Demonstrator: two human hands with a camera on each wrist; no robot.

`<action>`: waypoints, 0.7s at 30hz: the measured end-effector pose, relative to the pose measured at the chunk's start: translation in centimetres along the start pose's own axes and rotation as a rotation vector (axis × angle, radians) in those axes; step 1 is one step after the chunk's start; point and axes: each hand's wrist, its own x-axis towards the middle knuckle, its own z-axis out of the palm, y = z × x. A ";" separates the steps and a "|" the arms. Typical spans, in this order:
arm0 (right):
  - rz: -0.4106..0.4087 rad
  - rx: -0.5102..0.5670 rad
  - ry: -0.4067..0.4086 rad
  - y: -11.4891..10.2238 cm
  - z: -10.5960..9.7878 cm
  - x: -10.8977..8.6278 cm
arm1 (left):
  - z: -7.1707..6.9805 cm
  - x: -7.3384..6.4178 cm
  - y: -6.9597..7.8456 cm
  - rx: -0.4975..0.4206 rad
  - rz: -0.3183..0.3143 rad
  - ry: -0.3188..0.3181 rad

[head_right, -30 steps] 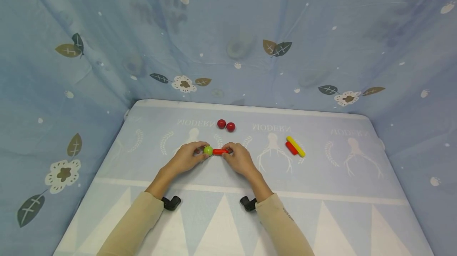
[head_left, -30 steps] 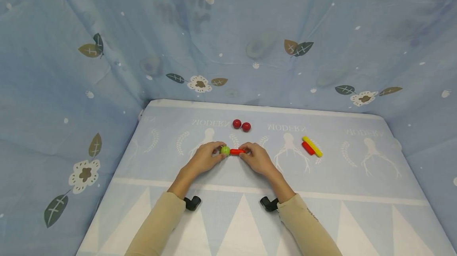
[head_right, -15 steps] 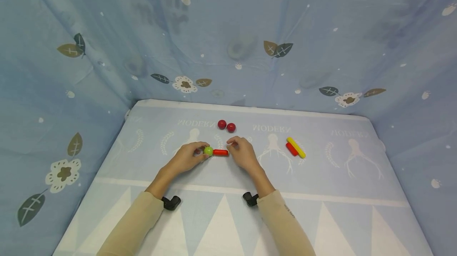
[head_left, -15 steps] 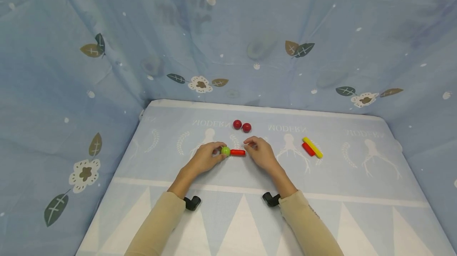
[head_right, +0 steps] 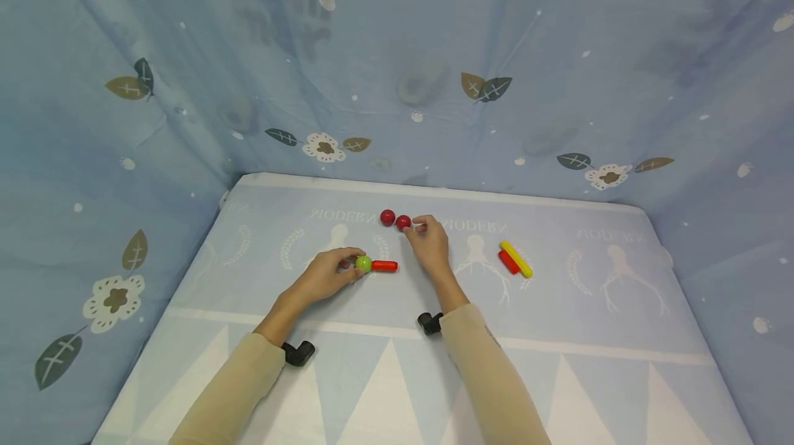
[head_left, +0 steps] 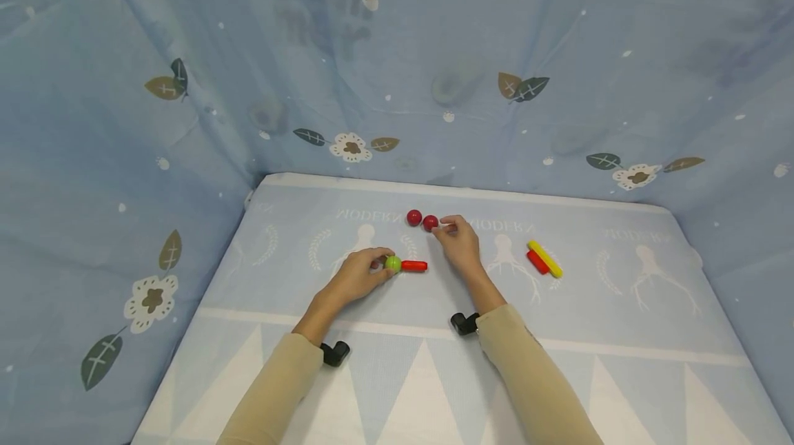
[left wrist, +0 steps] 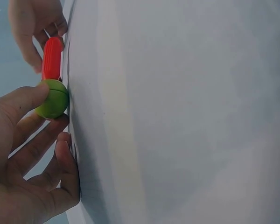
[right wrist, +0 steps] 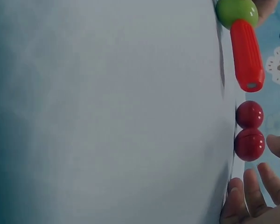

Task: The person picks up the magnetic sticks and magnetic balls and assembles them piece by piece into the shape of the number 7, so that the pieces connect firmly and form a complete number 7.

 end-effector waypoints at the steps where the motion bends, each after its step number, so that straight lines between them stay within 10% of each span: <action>1: 0.006 0.000 -0.005 0.0 0.1 0.1 | 0.0 0.0 0.0 0.001 -0.001 0.000; 21: 0.008 -0.107 -0.018 -0.8 1.2 1.1 | -0.1 0.2 -0.2 0.003 0.006 -0.006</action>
